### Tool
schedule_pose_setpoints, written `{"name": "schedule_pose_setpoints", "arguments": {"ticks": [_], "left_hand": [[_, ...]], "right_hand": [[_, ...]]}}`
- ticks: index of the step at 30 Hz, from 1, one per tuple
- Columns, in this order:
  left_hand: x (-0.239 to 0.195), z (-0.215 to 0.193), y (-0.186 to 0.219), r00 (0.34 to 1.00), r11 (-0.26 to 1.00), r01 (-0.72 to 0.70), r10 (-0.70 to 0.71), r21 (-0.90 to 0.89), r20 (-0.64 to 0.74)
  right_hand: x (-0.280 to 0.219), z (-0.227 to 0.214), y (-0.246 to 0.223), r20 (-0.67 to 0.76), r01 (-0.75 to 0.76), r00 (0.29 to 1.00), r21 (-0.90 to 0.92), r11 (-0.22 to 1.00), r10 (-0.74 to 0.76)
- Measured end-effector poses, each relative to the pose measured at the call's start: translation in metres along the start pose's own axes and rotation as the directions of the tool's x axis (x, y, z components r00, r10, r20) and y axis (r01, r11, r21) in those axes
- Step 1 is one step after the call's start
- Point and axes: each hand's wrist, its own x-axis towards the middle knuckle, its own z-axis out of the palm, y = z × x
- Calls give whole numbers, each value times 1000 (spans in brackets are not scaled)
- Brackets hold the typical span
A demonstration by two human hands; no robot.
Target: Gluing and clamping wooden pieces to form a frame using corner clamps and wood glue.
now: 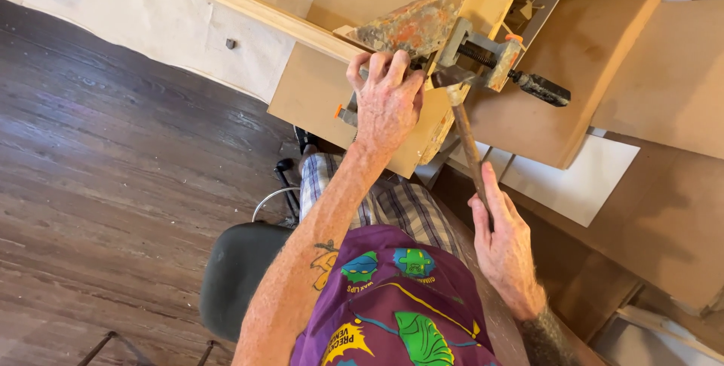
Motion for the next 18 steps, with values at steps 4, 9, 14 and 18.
{"name": "schedule_pose_setpoints", "arguments": {"ticks": [4,9,14,18], "left_hand": [[-8,7,-4,1000,999,-6,6,-47,3],[-7,5,-3,1000,996,-9,7,-93,-25],[2,-14,-17,979,1000,-16,15,2,205],[15,-24,-24,873,968,-141,22,209,487]], "right_hand": [[1,3,-4,-42,49,998,17,999,-48],[-10,-11,-7,-8,-3,1000,63,998,4],[-29,-19,8,-44,-123,991,108,987,128],[-36,-19,8,2,-222,974,176,959,226]]}}
